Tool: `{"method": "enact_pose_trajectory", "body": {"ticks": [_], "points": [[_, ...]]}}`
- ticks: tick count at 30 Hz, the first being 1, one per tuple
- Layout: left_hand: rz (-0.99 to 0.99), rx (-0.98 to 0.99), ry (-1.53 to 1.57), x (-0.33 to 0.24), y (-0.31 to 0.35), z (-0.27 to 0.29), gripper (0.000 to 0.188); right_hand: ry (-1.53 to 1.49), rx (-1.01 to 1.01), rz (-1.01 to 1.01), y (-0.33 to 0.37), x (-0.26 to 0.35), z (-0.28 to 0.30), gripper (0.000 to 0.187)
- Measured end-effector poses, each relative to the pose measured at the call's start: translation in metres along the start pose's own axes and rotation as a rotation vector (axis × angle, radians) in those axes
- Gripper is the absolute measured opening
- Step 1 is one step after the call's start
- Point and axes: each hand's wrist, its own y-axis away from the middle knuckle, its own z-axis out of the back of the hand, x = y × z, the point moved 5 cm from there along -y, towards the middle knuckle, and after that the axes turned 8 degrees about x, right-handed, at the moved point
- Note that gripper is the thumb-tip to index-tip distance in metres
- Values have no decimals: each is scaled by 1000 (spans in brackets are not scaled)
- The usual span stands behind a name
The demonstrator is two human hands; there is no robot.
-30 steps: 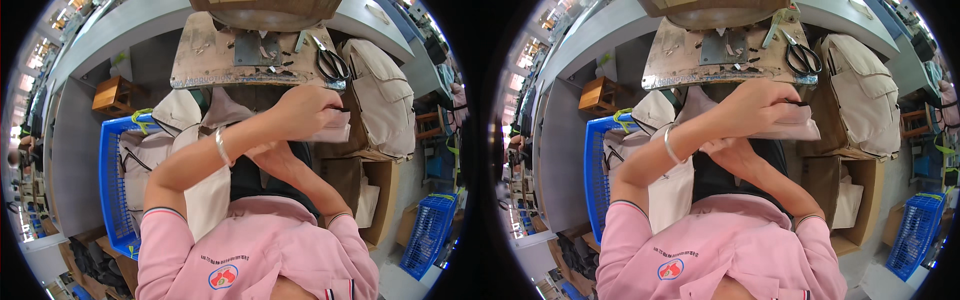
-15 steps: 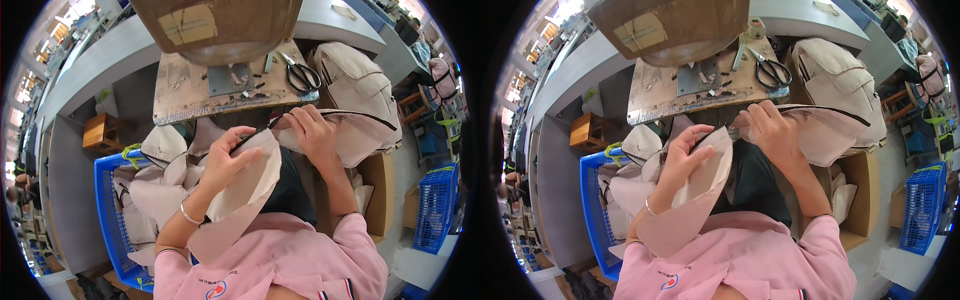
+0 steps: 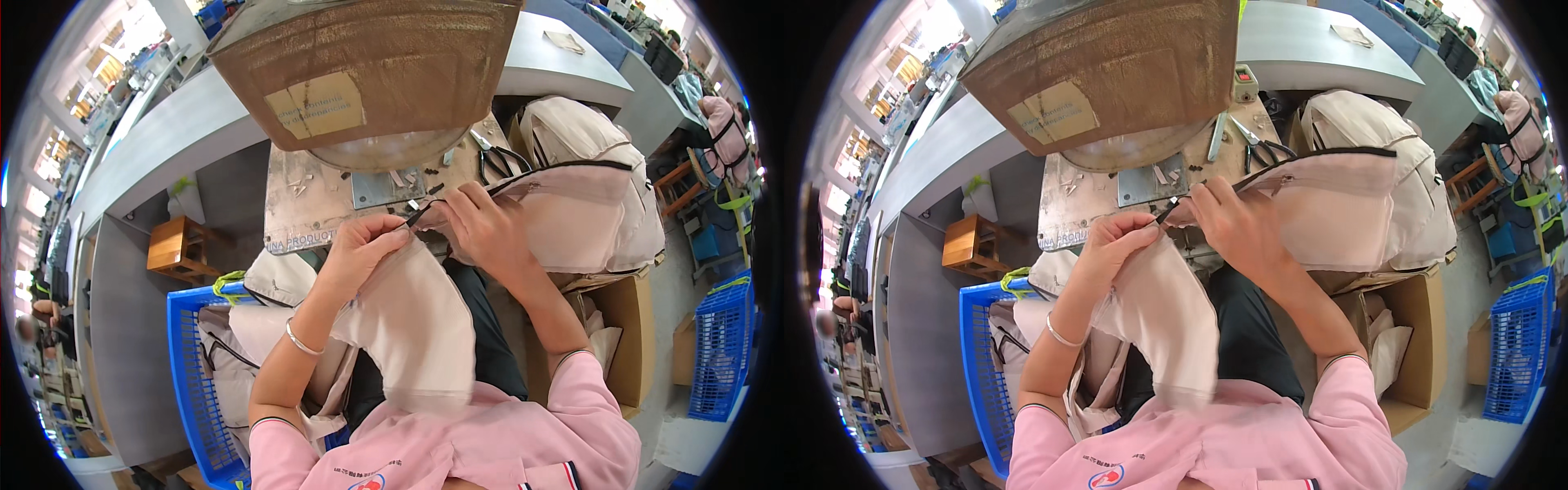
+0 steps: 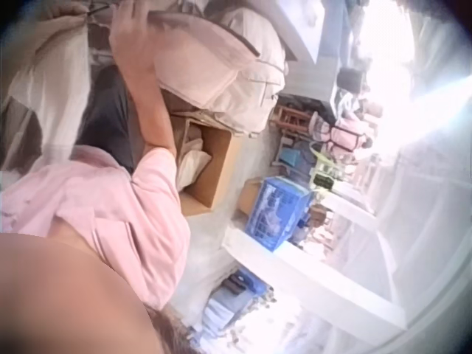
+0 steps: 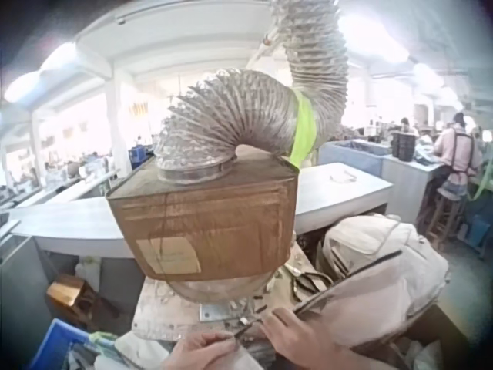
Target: Inspecting and trimming loose threads from cream-colored backpack fabric components at a workstation.
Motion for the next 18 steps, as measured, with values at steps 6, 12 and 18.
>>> {"method": "enact_pose_trajectory", "body": {"ticks": [6,12,18], "points": [[-14,-8,-353,-18,-26,28,26,-160,-27,-44,-24,-14,-20,11],[-97,-42,-161,-12,-51,50,22,-200,-78,-30,-40,-28,-41,14],[-102,-139,-176,-17,-59,55,24,-191,7,-118,-44,-40,-50,10]]}}
